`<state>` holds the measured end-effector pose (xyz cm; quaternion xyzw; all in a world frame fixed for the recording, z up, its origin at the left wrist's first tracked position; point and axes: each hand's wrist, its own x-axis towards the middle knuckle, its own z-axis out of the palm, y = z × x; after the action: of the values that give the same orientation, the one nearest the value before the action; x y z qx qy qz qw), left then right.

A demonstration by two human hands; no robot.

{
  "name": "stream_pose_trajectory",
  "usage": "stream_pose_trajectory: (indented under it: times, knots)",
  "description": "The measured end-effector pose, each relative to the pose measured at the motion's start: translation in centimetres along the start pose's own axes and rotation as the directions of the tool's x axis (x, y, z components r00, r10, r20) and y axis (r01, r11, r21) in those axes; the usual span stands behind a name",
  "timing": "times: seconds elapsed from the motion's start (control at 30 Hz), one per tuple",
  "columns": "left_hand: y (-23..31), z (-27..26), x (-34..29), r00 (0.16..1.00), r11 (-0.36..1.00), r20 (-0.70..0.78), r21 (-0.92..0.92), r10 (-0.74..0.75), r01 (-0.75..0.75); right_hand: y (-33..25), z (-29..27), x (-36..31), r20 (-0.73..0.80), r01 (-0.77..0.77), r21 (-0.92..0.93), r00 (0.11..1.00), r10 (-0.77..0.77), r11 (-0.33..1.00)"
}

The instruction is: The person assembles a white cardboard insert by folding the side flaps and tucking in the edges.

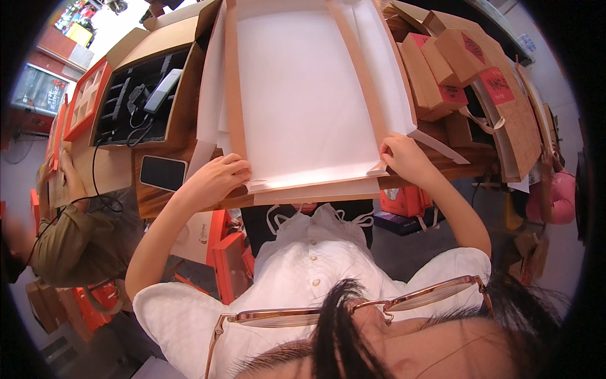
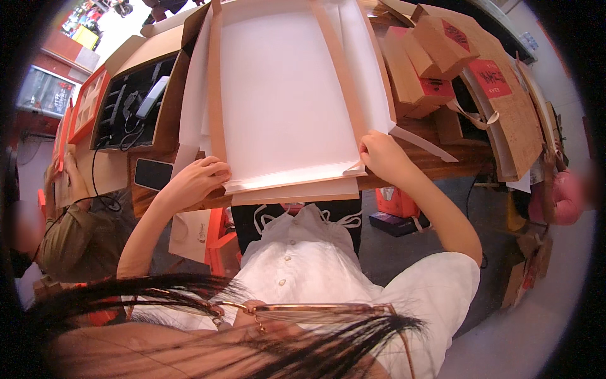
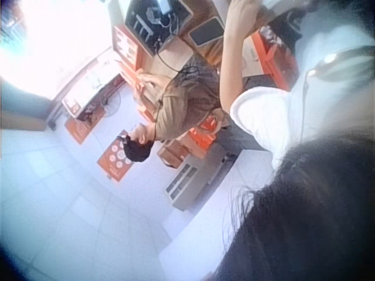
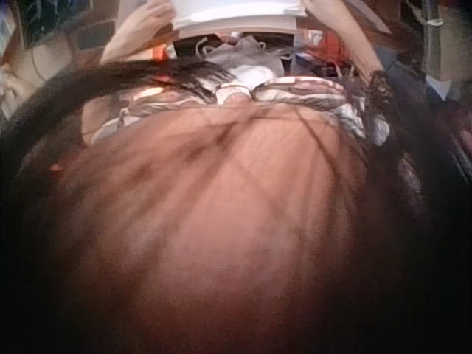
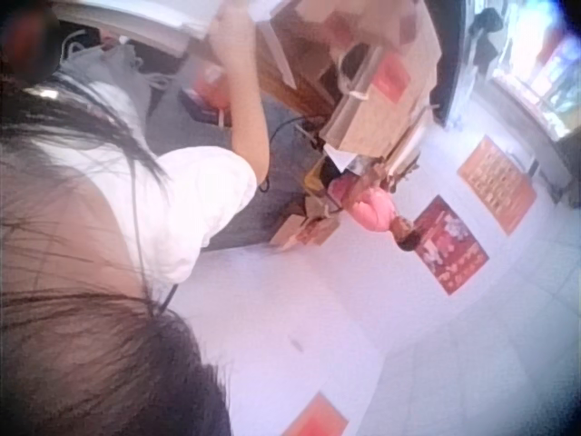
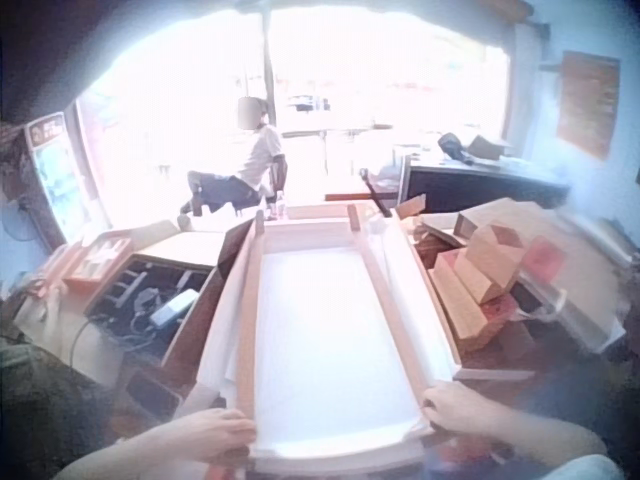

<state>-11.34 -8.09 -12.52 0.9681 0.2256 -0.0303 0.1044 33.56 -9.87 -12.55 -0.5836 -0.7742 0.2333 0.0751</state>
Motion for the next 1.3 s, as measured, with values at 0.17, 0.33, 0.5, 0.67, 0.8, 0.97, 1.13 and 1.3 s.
stream_pose_trajectory:
  times: [0.17,0.33,0.5,0.67,0.8,0.97,1.13,1.3]
  knots:
    - [-0.2,-0.3,0.2,1.000,0.990,0.017,-0.141,-0.026,0.028,-0.7,-2.0,0.3,0.185,-0.013,0.125,0.983,-0.011,0.992]
    - [0.0,-0.2,0.9,0.989,0.942,-0.005,-0.307,-0.145,0.137,-1.1,-2.9,0.7,0.273,-0.041,0.190,0.962,-0.012,0.981]
    - [0.5,0.1,0.8,0.966,0.872,0.013,-0.426,-0.260,0.240,-0.9,-3.4,1.0,0.319,-0.084,0.247,0.948,0.000,0.966]
    - [0.8,0.2,1.3,0.943,0.836,0.026,-0.454,-0.332,0.307,-0.9,-1.6,1.1,0.168,-0.051,0.271,0.986,0.005,0.961]
    - [1.2,-0.2,1.4,0.909,0.762,0.047,-0.529,-0.414,0.374,-1.6,-0.9,1.5,0.135,-0.069,0.223,0.990,0.039,0.972]
    - [0.9,-0.4,2.0,0.905,0.678,0.076,-0.637,-0.419,0.368,-1.9,-1.0,1.5,0.038,0.034,0.132,0.999,-0.039,0.991]
    - [0.7,-0.1,2.0,0.916,0.697,0.027,-0.640,-0.400,0.323,-2.0,-0.6,1.4,0.014,0.103,0.236,0.994,-0.109,0.966]
    - [1.3,-0.3,2.5,0.856,0.559,0.075,-0.728,-0.512,0.398,-2.4,-1.0,1.4,0.159,-0.044,0.280,0.987,-0.001,0.959]
